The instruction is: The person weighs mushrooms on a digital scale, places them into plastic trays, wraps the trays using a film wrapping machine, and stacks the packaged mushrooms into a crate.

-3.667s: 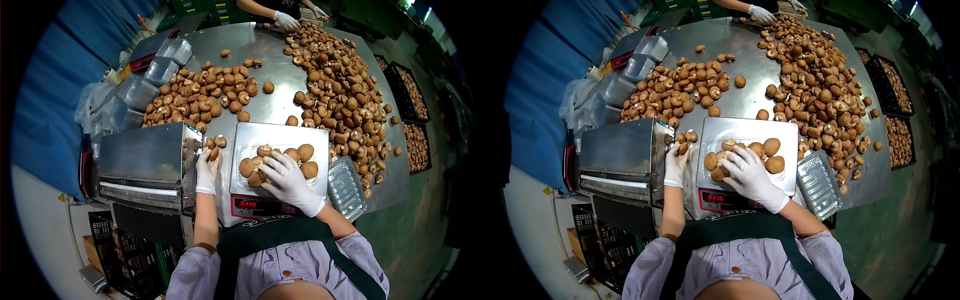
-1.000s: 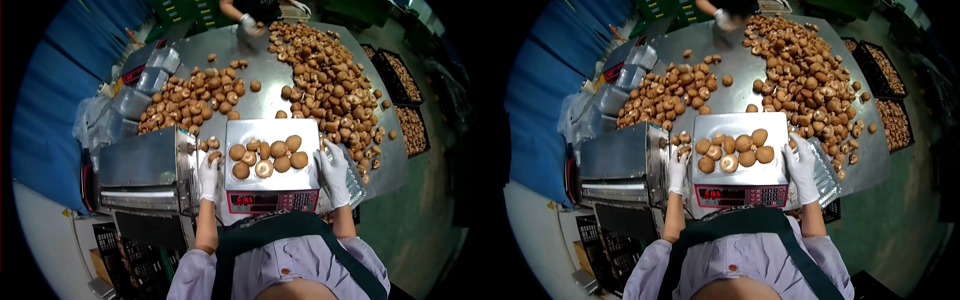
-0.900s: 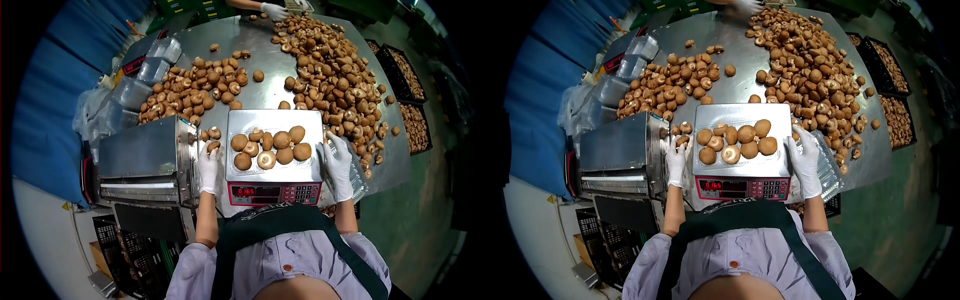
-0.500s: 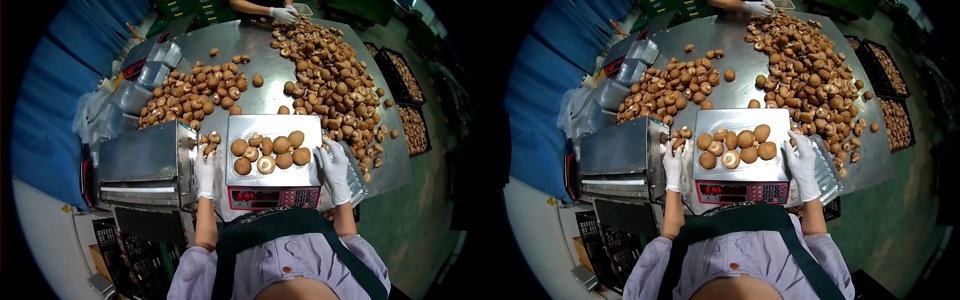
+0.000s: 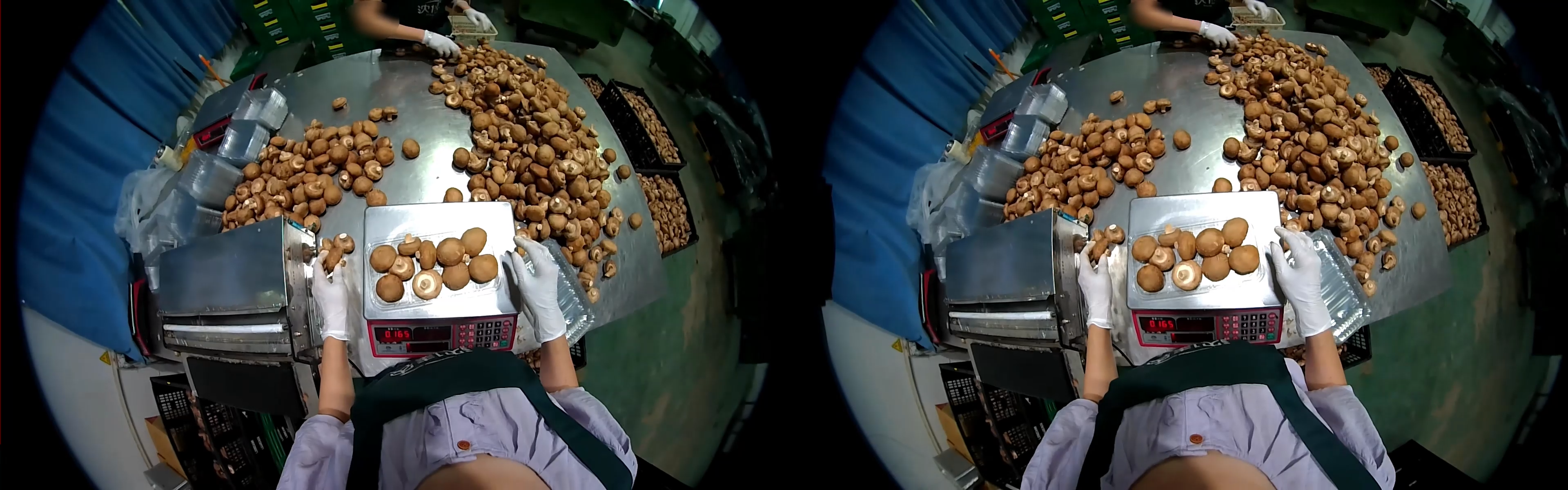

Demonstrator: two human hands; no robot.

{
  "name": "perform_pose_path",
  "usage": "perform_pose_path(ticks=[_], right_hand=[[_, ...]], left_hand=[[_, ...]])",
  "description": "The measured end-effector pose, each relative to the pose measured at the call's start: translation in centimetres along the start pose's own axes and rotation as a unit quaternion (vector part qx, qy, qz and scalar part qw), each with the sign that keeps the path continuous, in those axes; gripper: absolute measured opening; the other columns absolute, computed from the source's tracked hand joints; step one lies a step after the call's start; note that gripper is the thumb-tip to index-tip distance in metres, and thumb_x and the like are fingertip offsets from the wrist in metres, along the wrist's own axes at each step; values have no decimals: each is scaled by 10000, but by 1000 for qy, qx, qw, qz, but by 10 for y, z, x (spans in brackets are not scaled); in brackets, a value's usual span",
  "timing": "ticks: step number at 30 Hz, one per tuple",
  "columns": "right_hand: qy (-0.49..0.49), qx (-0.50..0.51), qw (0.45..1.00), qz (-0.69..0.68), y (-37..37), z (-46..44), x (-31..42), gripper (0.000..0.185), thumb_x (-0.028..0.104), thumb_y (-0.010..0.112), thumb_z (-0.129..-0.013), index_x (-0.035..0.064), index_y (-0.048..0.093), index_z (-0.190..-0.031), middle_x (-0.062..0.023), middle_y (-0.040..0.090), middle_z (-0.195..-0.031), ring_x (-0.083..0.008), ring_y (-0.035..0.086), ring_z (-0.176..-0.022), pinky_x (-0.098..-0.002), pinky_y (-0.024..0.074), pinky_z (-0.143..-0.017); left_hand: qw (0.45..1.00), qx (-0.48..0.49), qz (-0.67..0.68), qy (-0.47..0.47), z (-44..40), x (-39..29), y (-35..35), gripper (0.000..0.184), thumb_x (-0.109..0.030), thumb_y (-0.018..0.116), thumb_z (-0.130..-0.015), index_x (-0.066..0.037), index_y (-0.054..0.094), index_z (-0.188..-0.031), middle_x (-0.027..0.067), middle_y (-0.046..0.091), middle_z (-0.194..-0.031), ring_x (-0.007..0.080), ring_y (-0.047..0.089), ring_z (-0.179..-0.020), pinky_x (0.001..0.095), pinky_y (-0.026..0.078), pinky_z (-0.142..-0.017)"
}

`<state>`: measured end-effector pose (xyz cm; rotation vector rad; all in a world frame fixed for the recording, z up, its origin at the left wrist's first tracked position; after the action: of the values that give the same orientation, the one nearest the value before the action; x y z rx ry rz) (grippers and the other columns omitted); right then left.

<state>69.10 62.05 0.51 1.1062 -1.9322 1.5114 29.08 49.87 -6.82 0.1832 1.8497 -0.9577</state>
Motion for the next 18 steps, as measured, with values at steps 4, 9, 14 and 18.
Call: perform_pose_path(ticks=[4, 9, 14, 18], right_hand=[[-8, -1, 1000, 10, 2, 2, -2, 274, 127, 651, -803, 44, 640, -1064, -159, 635, -989, -294, 589, -958, -352, 466, -852], [42, 19, 999, 22, 15, 0, -21, 293, 200, 649, -819, 56, 647, -1074, -168, 660, -893, -299, 646, -838, -355, 508, -772], [79, 31, 996, 37, 12, -1, -12, 313, 264, 596, -850, 71, 642, -1092, -175, 664, -845, -313, 654, -793, -363, 514, -736], [126, 86, 985, 81, 25, -2, -24, 320, 325, 572, -852, 115, 657, -1079, -135, 671, -795, -307, 656, -751, -372, 511, -685]], left_hand=[[1000, -13, -11, 21, 9, 5, 0, 362, -121, 591, -842, -5, 531, -1180, 217, 593, -1114, 337, 577, -1036, 374, 438, -897], [990, 26, -140, 26, 15, 37, 20, 354, -132, 599, -805, -14, 540, -1133, 230, 585, -1008, 406, 559, -933, 448, 443, -830], [976, 89, -199, -1, 15, 50, 34, 469, -157, 667, -747, -34, 536, -1180, 214, 580, -1059, 392, 535, -989, 448, 428, -871], [990, 82, -118, 7, 9, 43, 31, 555, -141, 687, -731, -7, 508, -1239, 200, 559, -1142, 352, 528, -1086, 392, 412, -950]])
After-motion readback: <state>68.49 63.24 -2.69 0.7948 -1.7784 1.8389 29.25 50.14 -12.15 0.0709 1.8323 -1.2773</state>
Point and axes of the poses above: each hand's wrist, its own z-axis away from the middle knuckle, its own y-axis out of the palm, x = y × z, the point moved 10 cm from there along -z, towards the middle knuckle
